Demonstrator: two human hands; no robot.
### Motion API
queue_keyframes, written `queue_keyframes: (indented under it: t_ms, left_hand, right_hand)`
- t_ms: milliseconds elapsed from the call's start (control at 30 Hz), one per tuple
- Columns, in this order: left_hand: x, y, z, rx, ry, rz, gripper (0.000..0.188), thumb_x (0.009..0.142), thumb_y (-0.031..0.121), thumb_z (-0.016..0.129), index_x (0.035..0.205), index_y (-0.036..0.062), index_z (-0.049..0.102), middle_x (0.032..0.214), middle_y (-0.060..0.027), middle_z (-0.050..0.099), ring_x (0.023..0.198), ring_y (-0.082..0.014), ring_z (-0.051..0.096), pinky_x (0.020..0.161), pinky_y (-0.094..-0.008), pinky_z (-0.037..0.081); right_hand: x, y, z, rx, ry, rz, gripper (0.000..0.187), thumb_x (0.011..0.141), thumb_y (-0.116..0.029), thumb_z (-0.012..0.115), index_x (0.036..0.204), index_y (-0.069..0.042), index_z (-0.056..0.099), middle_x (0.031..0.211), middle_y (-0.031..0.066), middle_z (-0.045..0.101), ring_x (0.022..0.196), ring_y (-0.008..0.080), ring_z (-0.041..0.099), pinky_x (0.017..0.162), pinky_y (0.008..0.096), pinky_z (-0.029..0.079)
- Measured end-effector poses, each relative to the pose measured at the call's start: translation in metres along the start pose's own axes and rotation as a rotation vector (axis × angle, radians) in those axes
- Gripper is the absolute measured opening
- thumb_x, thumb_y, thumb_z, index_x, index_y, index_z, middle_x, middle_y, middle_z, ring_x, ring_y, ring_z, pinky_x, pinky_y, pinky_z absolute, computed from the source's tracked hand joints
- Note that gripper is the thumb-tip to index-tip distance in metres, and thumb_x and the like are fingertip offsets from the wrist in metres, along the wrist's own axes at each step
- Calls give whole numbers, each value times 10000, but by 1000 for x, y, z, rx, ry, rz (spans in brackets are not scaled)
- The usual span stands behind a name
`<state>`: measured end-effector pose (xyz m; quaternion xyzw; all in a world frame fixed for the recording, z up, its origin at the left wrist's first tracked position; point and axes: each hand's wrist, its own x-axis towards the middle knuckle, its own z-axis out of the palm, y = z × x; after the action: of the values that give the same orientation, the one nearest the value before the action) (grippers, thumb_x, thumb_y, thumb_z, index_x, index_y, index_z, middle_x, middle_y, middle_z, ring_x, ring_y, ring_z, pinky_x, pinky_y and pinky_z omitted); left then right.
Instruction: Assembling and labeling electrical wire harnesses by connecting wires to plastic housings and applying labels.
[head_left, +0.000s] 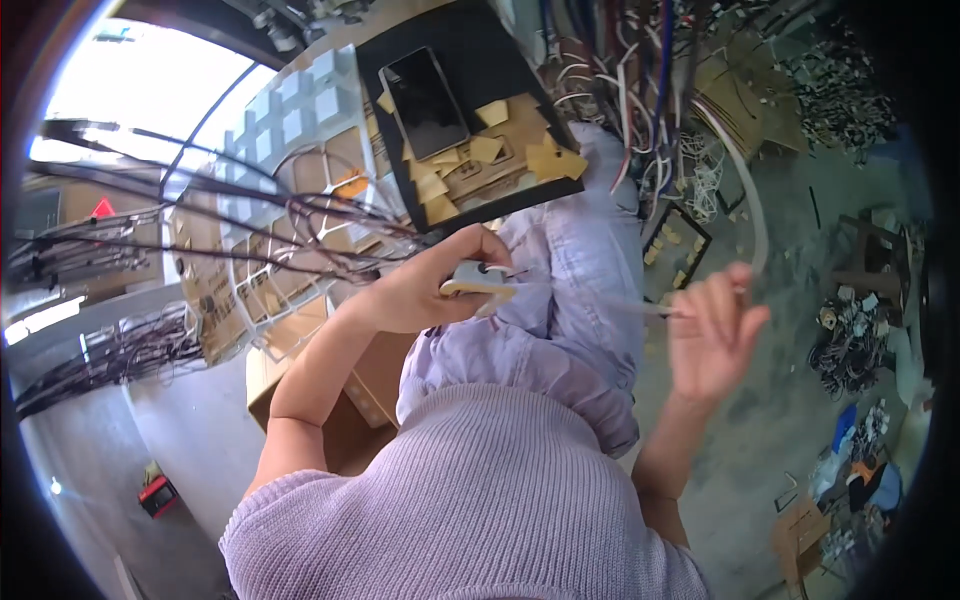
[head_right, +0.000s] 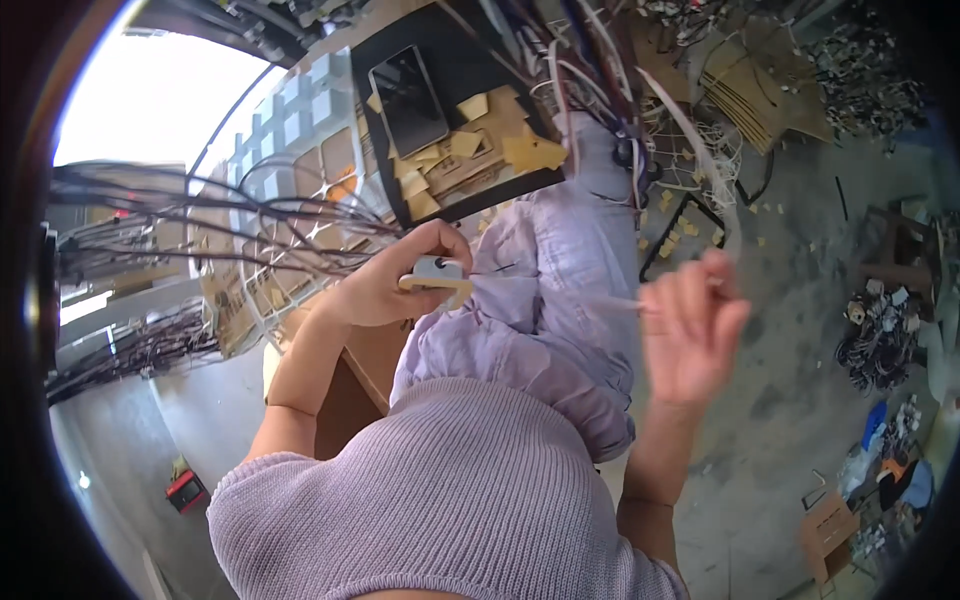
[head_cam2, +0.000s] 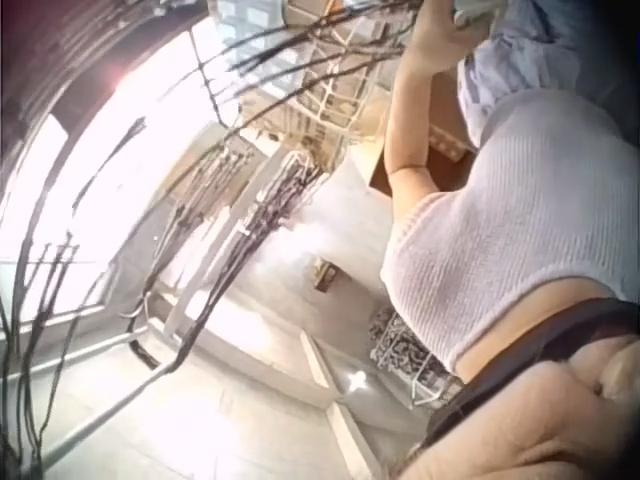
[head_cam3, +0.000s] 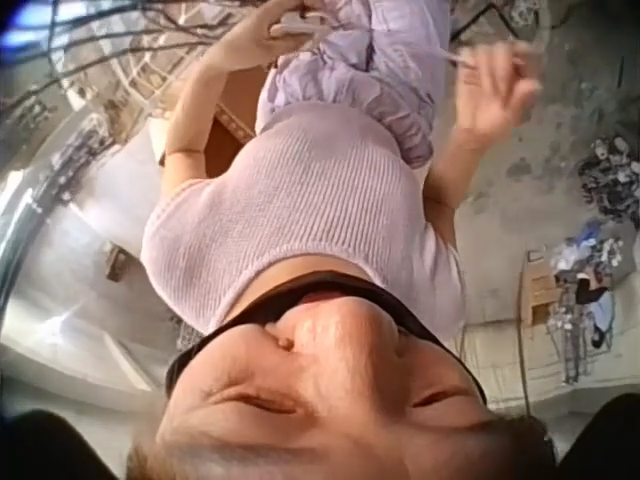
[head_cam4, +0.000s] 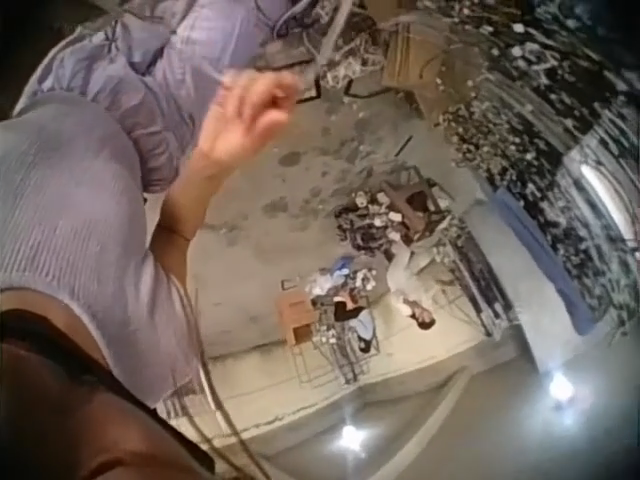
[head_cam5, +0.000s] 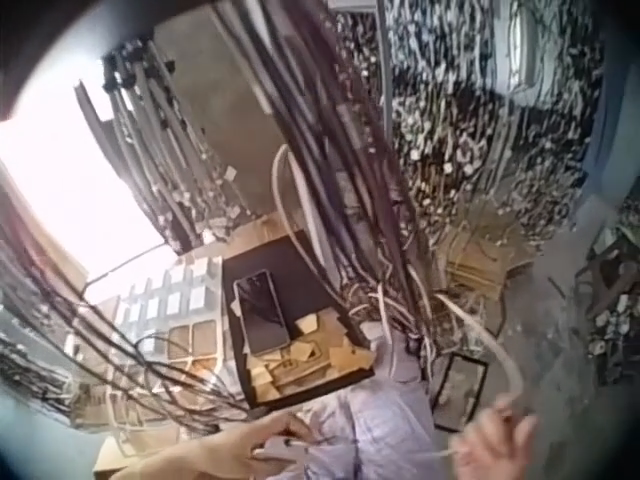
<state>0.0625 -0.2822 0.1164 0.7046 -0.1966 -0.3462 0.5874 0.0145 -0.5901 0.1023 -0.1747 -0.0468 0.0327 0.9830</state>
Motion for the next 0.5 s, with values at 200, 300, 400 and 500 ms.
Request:
queue_keyframes:
  t_ms: [200, 300, 400, 500]
  left_hand:
    - [-5, 6, 9, 76, -26, 128, 441, 727, -58, 502, 1161, 17, 475, 1113, -114, 521, 1054, -215, 516, 920, -318, 403]
    - [-10, 9, 12, 125, -13, 115, 451, 728, -77, 488, 1169, 19, 478, 1118, -118, 537, 1056, -221, 528, 927, -328, 408]
    - [-14, 6, 17, 205, 4, 183, 413, 758, -73, 517, 1158, 25, 484, 1119, -122, 548, 1072, -229, 538, 924, -332, 414]
    - [-25, 6, 9, 375, -207, 140, 727, 792, 256, 748, 1369, 30, 369, 1284, -162, 464, 1202, -289, 467, 1011, -377, 376]
  right_hand:
    - [-7, -33, 20, -154, -81, -165, 240, 990, -187, 485, 1191, -57, 498, 608, -66, 349, 563, 58, 305, 666, 266, 314]
    - [-5, -41, 29, -180, -143, -195, 299, 1008, -160, 424, 1277, -33, 456, 595, -62, 352, 556, 51, 308, 657, 263, 310]
    - [-7, -42, 44, -232, -120, -297, 324, 1014, -176, 383, 1294, -15, 411, 588, -53, 353, 514, 67, 284, 611, 268, 294]
    - [-31, -23, 68, -784, -128, -354, 211, 942, -168, 518, 1070, -4, 549, 589, -50, 472, 542, 91, 439, 597, 278, 368]
